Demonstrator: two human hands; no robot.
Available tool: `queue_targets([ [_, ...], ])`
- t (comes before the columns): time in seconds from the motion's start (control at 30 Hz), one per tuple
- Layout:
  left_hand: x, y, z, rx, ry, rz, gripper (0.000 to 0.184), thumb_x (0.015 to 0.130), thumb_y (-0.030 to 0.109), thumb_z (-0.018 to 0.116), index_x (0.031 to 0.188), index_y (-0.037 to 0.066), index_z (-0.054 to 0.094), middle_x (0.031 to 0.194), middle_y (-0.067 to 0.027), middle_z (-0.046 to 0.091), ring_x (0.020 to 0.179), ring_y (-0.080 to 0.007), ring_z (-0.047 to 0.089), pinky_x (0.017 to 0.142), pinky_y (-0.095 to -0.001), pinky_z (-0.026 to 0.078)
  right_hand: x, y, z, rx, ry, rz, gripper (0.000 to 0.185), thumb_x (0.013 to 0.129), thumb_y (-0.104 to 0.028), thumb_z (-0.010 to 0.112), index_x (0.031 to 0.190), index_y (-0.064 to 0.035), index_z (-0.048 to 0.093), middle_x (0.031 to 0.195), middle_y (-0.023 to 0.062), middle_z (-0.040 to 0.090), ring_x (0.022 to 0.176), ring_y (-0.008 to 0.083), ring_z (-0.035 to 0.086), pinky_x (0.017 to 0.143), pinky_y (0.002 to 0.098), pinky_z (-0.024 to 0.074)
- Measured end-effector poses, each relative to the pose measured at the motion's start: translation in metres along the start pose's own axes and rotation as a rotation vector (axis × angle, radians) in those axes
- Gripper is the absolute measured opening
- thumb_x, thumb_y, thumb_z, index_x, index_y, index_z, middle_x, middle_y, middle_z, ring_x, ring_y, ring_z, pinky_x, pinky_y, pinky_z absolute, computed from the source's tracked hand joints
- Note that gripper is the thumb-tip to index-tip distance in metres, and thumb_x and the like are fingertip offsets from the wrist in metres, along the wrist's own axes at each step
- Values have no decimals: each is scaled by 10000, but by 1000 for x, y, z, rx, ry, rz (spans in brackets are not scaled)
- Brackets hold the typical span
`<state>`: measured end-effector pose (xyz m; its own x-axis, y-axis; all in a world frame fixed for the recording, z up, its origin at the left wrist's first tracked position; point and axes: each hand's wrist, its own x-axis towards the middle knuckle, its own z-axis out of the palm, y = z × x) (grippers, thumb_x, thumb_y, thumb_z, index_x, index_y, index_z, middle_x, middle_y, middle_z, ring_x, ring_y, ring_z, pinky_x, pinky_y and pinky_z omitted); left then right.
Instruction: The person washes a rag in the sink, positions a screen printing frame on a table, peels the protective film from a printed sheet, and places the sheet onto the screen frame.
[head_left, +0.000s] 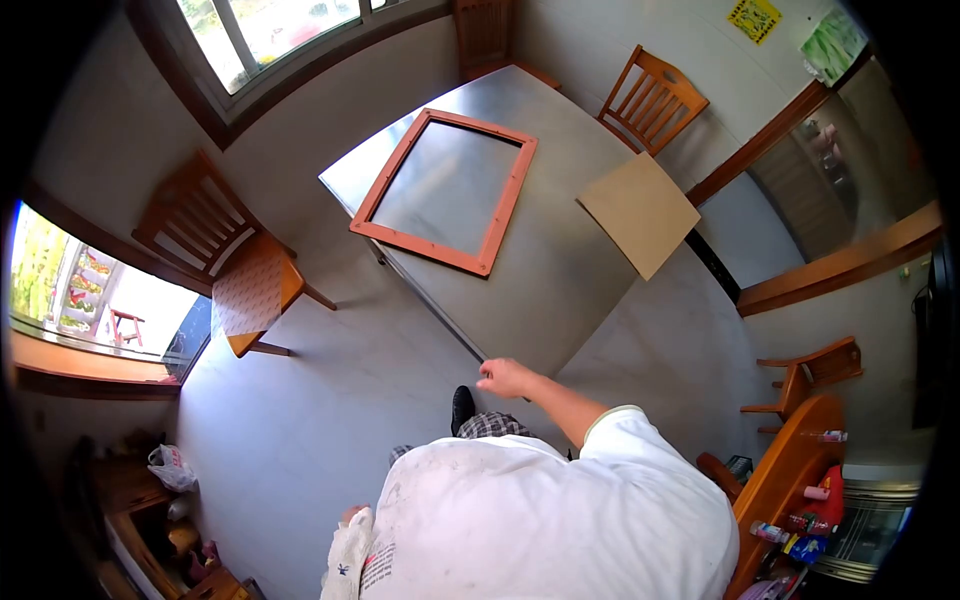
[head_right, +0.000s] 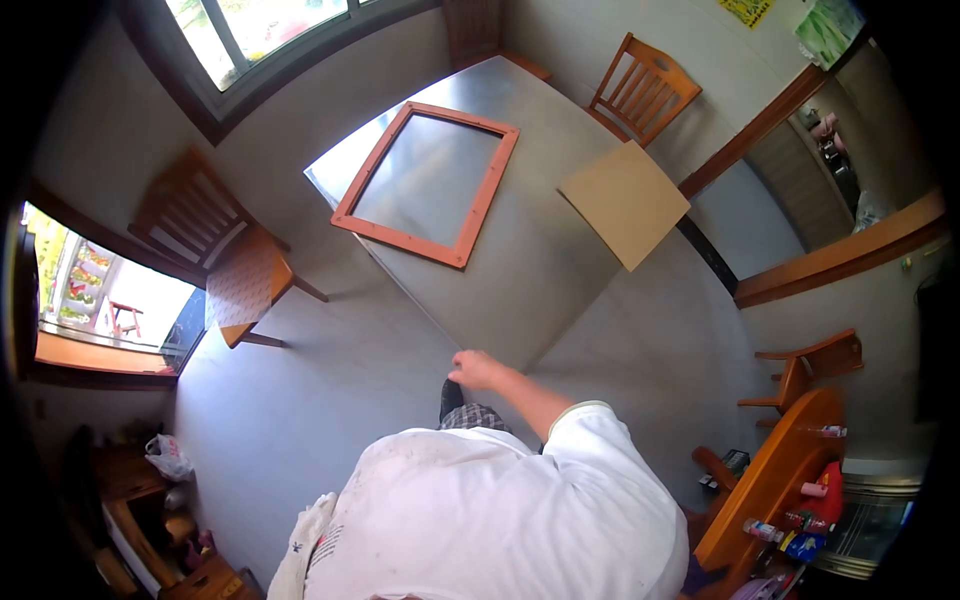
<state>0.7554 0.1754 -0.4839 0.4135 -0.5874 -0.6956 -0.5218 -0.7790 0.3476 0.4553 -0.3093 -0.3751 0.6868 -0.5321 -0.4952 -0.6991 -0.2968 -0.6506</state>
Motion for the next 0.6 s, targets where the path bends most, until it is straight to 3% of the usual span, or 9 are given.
queue_targets([
  [0.07, 44, 6, -29, -103, 46, -62, 365, 786, 311, 623, 1069, 81, 612, 845, -78, 619, 766, -235, 592, 670, -410, 494, 20, -17, -40, 54, 86, 49, 427, 770, -322, 647, 1074, -25, 607, 968, 151, 649, 907, 292, 620, 810, 363, 488],
  [0.13, 38, 139, -119, -683, 136, -515, 430, 782, 302, 619, 1133, 59, 570, 879, -77, 599, 789, -220, 577, 637, -412, 494, 36, -18, -64, 80, 192, 107, 430, 768, -315, 651, 1080, -23, 605, 929, 132, 657, 865, 269, 629, 785, 346, 495],
  [0.3, 150, 190, -208, -749, 105, -312, 467, 785, 298, 623, 1151, 18, 550, 949, -99, 597, 800, -209, 581, 608, -368, 504, 65, 1, -89, 166, 382, 324, 443, 765, -311, 659, 1078, -2, 603, 908, 128, 657, 839, 238, 632, 775, 337, 495],
  [0.4, 235, 221, -255, -693, 29, -193, 433, 781, 270, 634, 1129, 22, 566, 933, -95, 602, 784, -204, 585, 612, -360, 507, 71, 4, -80, 302, 477, 427, 424, 779, -277, 664, 1084, 10, 595, 880, 110, 652, 781, 197, 628, 696, 327, 513],
  [0.43, 255, 238, -274, -660, 6, -154, 419, 780, 267, 638, 1115, 22, 574, 920, -88, 604, 774, -194, 584, 606, -351, 505, 80, 20, -67, 411, 504, 454, 399, 802, -231, 662, 1097, 24, 580, 856, 93, 639, 709, 149, 608, 589, 287, 516],
  [0.6, 336, 335, -356, -524, -85, 71, 383, 775, 243, 649, 1083, 22, 593, 845, -51, 610, 719, -147, 574, 570, -310, 489, 88, -26, -64, 771, 596, 684, 382, 833, -190, 643, 1127, 36, 551, 874, 90, 627, 651, 116, 584, 523, 243, 504],
])
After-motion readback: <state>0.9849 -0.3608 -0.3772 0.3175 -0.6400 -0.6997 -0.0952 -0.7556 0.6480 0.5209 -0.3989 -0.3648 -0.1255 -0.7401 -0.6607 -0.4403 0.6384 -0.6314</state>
